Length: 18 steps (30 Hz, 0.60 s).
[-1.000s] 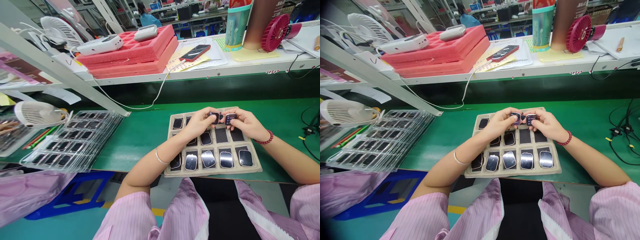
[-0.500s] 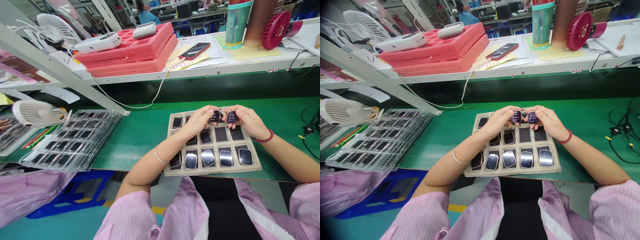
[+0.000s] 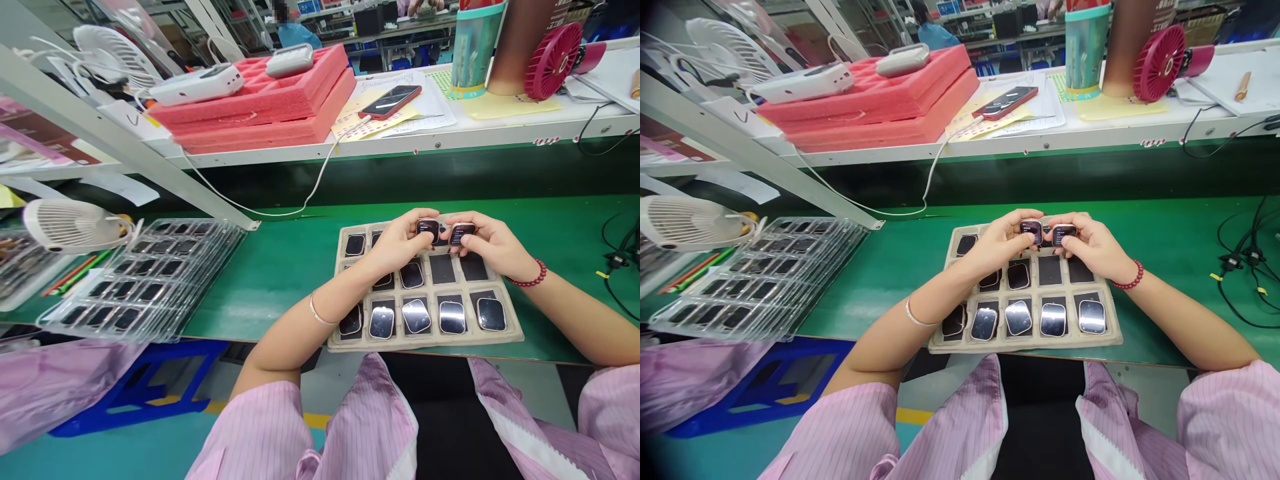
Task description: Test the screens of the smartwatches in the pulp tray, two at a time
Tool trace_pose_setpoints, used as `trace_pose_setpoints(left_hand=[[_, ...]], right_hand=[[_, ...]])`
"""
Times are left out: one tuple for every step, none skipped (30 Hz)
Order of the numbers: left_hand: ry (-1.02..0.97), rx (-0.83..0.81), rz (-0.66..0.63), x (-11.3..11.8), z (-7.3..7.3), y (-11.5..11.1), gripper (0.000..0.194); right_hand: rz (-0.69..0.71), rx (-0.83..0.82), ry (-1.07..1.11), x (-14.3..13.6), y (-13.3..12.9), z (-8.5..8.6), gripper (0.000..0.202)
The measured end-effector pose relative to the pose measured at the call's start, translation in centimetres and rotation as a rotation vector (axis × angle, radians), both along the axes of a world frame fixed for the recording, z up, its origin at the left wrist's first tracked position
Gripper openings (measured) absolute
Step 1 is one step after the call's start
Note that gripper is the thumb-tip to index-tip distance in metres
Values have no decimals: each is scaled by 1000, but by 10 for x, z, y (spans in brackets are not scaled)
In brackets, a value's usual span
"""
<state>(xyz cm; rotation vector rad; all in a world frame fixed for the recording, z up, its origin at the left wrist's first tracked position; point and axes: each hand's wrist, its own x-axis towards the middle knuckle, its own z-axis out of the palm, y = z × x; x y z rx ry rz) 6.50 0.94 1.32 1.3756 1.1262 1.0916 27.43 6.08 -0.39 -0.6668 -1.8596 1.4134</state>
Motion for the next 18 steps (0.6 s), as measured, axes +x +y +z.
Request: trace_pose_setpoints(left_hand=[[-18,-11,1,0,0,0,35],[-32,-15,2,1,1,-1,30],[-40,-14,4,1,1,-1,27],[-43,-9,6,1,0,0,24],[-42,-4,8,1,0,0,24],[-35,-1,9,0,0,0,24],[-23,0,8,0,1,1,24],[-8,0,5,-1,2,1,23],[10,-2,2,-1,3,1,23],[31,-6,0,0,4,0,23],[51,-9,3,0,6,-1,24],[73,-18,9,1,8,-2,27],[94,-34,17,1,10,-3,31],[116,-48,39,1,11,-3,36],[143,-78,51,0,12,-3,40],[159,-94,61,-1,12,-2,43],[178,-103,70,-2,12,0,45],[208,-113,70,-3,12,2,44]], right_hand=[[-5,-21,-10,0,0,0,28],[-8,-37,-17,1,0,0,26],[-9,-47,-18,1,0,-1,25],[-9,-52,-16,1,1,-1,25],[-8,-55,-12,0,1,-1,24],[-5,-59,-9,0,2,-1,23],[0,-67,-6,-1,3,-2,23],[8,-78,1,-2,3,-2,22],[16,-90,12,-3,3,-2,22],[25,-100,26,-4,2,-2,22],[30,-107,42,-5,1,-2,22],[32,-111,54,-6,0,-2,22],[34,-110,56,-8,0,-2,22],[36,-112,51,-9,0,-3,23],[39,-123,39,-11,1,-4,23],[52,-139,28,-12,3,-4,23],[63,-153,24,-13,6,-5,23],[69,-165,24,-13,9,-5,23]])
